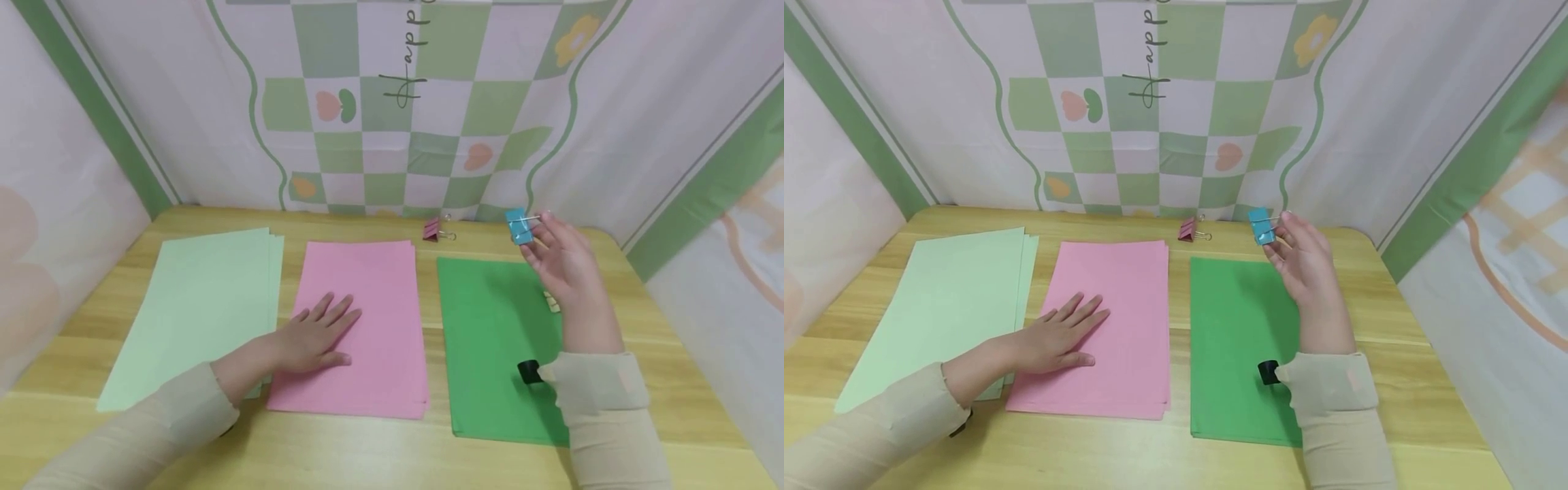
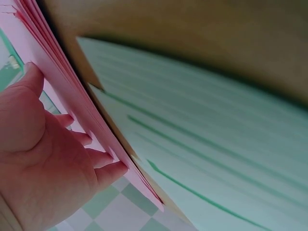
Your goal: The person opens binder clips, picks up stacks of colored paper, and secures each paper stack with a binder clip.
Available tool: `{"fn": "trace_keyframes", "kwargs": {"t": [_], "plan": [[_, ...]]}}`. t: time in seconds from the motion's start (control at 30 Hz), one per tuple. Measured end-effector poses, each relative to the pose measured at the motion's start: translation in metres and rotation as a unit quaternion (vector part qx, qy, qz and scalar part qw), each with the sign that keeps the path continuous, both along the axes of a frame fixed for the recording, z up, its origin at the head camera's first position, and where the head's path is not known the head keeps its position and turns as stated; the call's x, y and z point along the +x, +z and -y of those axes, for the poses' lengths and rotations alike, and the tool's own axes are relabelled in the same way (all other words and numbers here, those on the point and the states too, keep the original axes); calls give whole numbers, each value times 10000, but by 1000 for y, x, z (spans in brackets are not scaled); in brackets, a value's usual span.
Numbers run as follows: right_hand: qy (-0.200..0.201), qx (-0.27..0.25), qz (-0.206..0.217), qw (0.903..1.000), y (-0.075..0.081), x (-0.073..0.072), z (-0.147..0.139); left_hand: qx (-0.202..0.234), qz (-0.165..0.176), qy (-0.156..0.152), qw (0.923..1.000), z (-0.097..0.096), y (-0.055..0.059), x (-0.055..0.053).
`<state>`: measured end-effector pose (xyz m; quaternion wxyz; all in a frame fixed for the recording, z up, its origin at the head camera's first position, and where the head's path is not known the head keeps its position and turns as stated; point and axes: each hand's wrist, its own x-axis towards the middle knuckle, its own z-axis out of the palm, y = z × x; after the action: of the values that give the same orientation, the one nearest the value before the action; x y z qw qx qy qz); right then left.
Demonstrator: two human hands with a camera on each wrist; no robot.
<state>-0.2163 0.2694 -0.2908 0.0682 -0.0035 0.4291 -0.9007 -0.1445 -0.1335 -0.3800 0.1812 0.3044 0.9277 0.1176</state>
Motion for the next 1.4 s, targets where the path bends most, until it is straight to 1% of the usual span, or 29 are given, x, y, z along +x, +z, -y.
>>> {"fn": "trace_keyframes", "kwargs": {"t": [0.1, 0.2, 0.4, 0.63, 0.8, 0.93, 1.1, 1.2, 1.3, 1.4], "plan": [[59, -44, -47, 10000, 2, 3, 1, 26, 4, 6, 10000, 0, 1, 1], [175, -204, -149, 9995, 4, 6, 1, 2, 5, 27, 10000, 0, 2, 1], [364, -414, -344, 9979, 12, 14, 2, -62, 48, -28, 10000, 1, 4, 1], [297, -439, -521, 9972, 18, 20, 1, -157, 239, -73, 9996, 1, 7, -1], [276, -432, -597, 9969, 21, 21, 1, -123, 310, 38, 9994, 3, 10, -5], [237, -407, -554, 9974, 23, 22, 1, -6, 343, 188, 9992, 7, 14, -15], [283, -443, -598, 9968, 24, 23, 2, 121, 297, 421, 9986, 18, 18, -34], [305, -419, -602, 9968, 24, 24, 2, 123, 370, 611, 9974, 24, 21, -45], [282, -336, -582, 9973, 24, 24, 3, 137, 441, 691, 9965, 28, 23, -53], [247, -245, -595, 9976, 22, 23, 3, 162, 426, 668, 9967, 30, 26, -58]]}}
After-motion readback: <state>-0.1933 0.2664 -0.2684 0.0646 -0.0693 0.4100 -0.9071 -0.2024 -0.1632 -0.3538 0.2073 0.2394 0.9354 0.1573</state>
